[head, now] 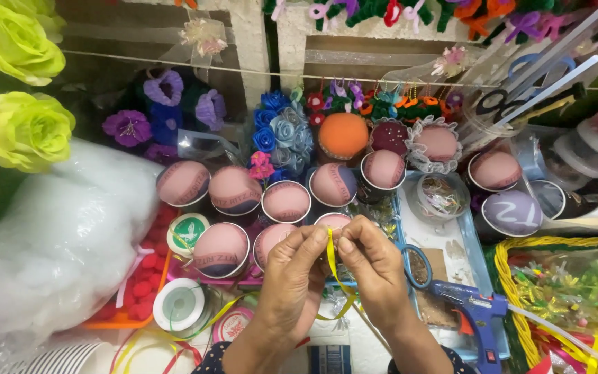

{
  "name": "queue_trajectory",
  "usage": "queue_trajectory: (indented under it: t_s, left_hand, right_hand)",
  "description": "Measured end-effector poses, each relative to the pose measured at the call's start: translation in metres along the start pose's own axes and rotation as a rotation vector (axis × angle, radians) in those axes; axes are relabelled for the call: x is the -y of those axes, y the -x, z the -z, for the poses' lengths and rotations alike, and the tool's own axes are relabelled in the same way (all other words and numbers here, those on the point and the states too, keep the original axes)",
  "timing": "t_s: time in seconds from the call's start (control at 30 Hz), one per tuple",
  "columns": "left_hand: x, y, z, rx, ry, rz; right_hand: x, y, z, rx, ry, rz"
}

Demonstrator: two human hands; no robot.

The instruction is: Cutting a yellow ribbon with scissors and tying it around a pink decorative object.

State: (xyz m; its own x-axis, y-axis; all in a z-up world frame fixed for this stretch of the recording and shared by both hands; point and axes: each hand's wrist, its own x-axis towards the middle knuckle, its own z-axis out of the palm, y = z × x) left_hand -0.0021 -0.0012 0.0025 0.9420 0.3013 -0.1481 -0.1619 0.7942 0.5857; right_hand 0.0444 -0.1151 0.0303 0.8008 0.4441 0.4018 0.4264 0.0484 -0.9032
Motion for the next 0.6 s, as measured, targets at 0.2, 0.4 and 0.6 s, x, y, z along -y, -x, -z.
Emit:
queue_trajectory:
  t_s: [0.2,0.4,0.6]
  left_hand:
    - [0.0002,0.0030,0.0003,0.031,-0.051,-0.019]
    - [0.0016,0.0053,-0.0023,0.042,-0.112,-0.064]
    - [0.0008,0.0058,-0.0035,0.039,-0.150,-0.105]
  right_hand:
    - [0.0026,0.0023,-0.0010,-0.013,0.041,0.059]
    - [0.0031,0.0049,-0.0012,-0.034,0.104,0.076]
    - [0.0026,0.0063,-0.0023,-0.036,0.070,0.036]
